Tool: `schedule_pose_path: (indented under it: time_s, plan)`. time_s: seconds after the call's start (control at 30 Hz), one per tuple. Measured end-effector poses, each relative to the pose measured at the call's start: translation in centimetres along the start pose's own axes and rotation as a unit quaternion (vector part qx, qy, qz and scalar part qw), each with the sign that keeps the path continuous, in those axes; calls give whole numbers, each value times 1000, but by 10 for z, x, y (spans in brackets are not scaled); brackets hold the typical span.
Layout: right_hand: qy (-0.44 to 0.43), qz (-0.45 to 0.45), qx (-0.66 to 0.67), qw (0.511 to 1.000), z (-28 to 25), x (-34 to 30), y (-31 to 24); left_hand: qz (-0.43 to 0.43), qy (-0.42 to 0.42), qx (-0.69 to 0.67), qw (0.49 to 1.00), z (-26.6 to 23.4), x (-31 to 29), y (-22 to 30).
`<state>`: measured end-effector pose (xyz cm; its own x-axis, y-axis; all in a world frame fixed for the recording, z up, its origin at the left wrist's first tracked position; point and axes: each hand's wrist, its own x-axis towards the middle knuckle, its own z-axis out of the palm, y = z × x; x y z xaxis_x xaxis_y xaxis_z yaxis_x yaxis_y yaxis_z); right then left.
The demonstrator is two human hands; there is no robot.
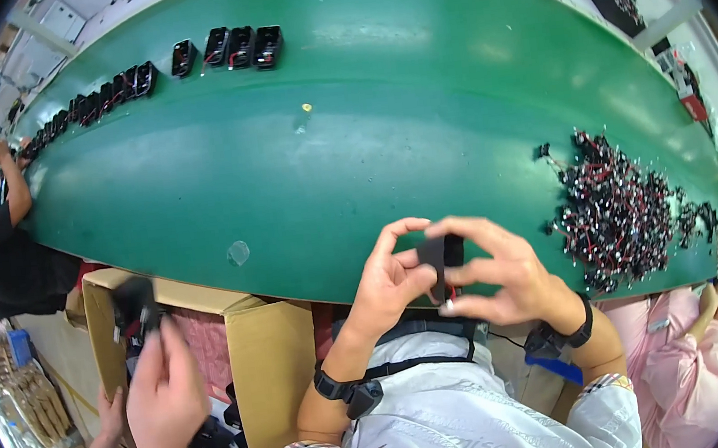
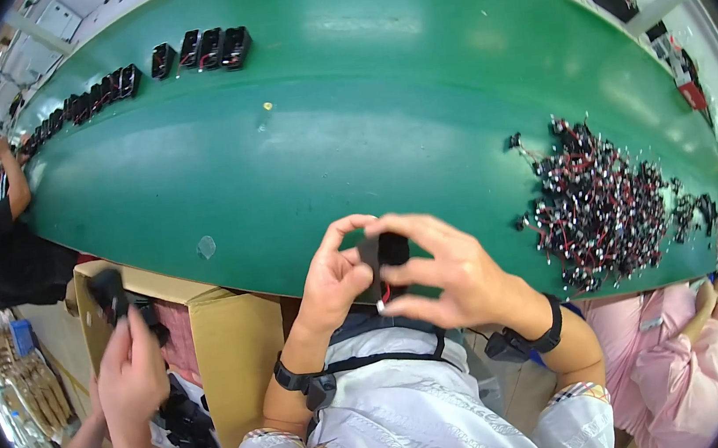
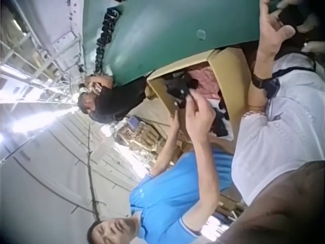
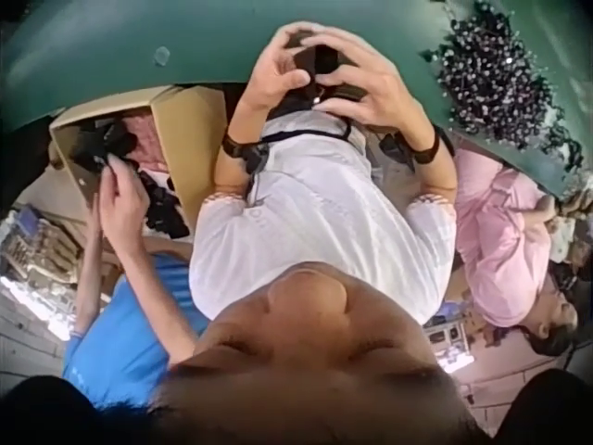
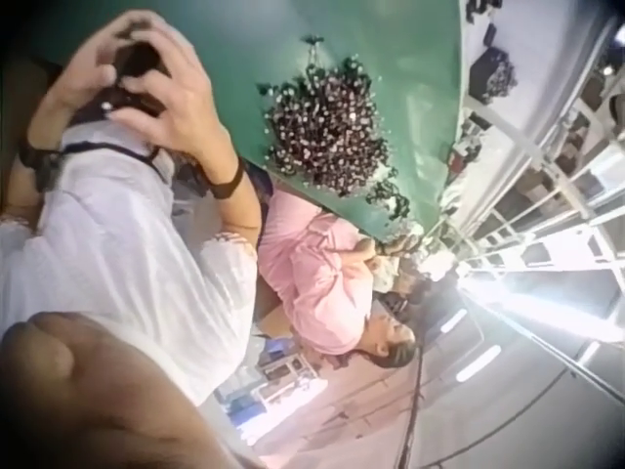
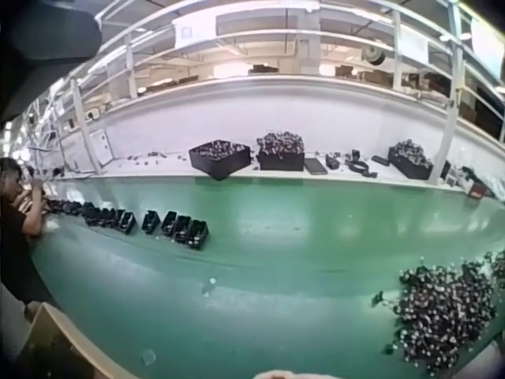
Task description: The person picks up a black plastic housing and a small electronic component with wires, inserts the component into the housing by hand, and places the assembled unit onto the conveyor belt.
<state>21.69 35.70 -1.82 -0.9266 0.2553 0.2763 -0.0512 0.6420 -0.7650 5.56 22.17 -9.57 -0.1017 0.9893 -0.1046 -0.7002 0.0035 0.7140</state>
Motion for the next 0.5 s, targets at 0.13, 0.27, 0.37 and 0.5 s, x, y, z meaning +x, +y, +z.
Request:
schedule_pose_path:
  time_s: [0.13,0.27,0.37,0.5]
  plan:
    - [91,-56,-202,974,-27,76,56,90,127,142,978,4,4,11]
    - [104,10,-300,948,-49,188,125,141,173,290,931,-5,-20,14]
    - [87,3,-329,940,-30,249,162,176,184,361,897,-16,-48,8]
    - [79,4,-321,944,4,285,177,186,201,381,883,-21,-72,7]
